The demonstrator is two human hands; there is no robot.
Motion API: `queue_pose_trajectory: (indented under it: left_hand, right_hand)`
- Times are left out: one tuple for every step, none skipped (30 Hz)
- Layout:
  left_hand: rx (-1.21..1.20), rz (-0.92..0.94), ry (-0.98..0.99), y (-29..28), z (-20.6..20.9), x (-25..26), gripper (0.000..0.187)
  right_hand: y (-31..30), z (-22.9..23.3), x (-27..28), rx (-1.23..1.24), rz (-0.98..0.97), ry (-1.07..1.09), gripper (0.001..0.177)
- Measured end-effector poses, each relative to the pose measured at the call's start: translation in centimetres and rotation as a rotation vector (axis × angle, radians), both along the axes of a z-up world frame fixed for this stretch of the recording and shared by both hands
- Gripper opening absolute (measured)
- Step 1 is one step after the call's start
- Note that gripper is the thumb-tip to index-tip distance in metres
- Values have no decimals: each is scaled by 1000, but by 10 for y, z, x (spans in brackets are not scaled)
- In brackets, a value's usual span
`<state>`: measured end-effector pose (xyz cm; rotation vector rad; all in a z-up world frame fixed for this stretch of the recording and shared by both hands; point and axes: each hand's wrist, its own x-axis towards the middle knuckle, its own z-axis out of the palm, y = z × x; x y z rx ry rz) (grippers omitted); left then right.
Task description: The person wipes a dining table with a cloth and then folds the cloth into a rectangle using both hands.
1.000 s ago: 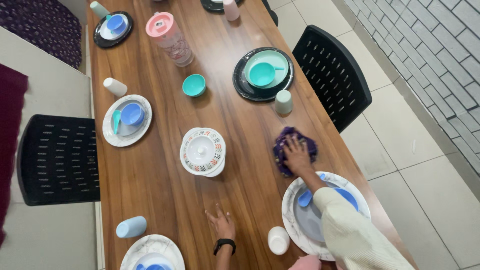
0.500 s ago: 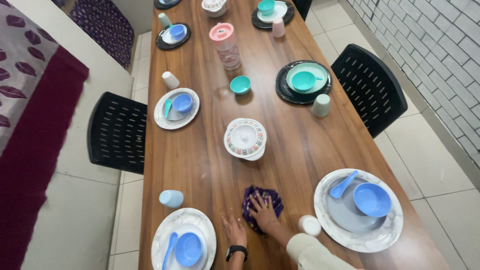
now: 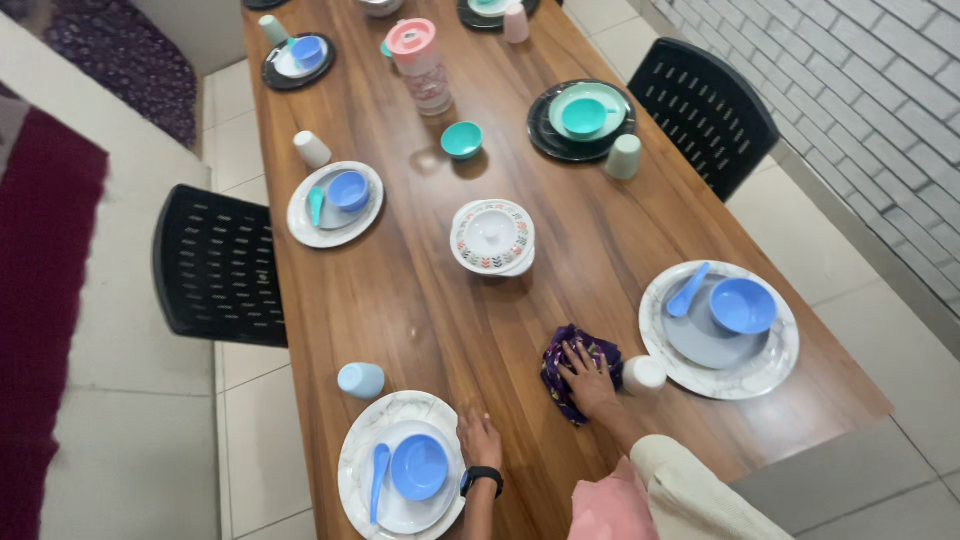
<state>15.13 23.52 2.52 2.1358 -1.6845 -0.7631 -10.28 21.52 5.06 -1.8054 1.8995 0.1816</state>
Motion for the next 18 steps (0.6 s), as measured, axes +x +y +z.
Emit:
queue_pose_trajectory:
  left_hand:
    - [8, -30, 6, 2, -4, -6, 51]
    - [-74, -85, 33, 3, -9, -13, 55]
    - [-155, -140, 64, 6, -14, -19, 59]
    - [-146, -170, 76, 9, -18, -26, 59]
    - [-104, -213, 110, 10, -22, -33, 58]
    - [-62, -249, 138, 13, -27, -39, 57]
    - [-52, -273, 145, 15, -31, -48, 57]
    - [-63, -331, 135, 11, -32, -55, 57]
    - [-74, -388, 126, 12, -31, -62, 57]
    - [-79, -408, 135, 10, -29, -71, 57]
    - [-94, -435, 141, 8, -27, -82, 59]
    - [-107, -457, 147, 9, -25, -93, 61]
    - [-109, -473, 154, 11, -21, -103, 61]
    - [-24, -497, 155, 12, -16, -112, 62]
    - [61, -521, 154, 12, -11, -121, 63]
    - [54, -540, 157, 10, -4, -134, 63]
    - [47, -578, 184, 9, 3, -150, 66]
    - [49, -609, 212, 14, 11, -161, 70]
  right_hand:
    - [11, 3, 2, -33, 60, 3, 72]
    - [24, 5, 3, -65, 116, 6, 71]
    - [39, 7, 7, -55, 82, 14, 71]
    - [55, 9, 12, -47, 184, -49, 75]
    - [72, 11, 14, -39, 284, -113, 80]
    - [91, 11, 16, -30, 259, -109, 80]
    - [112, 12, 18, -129, 245, -230, 72]
    - [125, 15, 17, -236, 231, -349, 65]
    - [141, 20, 13, -234, 208, -343, 65]
    - [158, 25, 5, -196, 152, -338, 63]
    - [172, 28, -4, -158, 96, -335, 63]
    - [181, 29, -13, -162, 81, -326, 63]
    - [189, 28, -21, -204, 20, -303, 60]
    - [196, 26, -28, -248, -39, -280, 58]
    - [204, 24, -36, -254, -53, -272, 58]
    - [208, 21, -45, -263, -150, -292, 51]
    - [211, 18, -54, -272, -247, -313, 45]
    - [216, 13, -65, -272, -257, -308, 45]
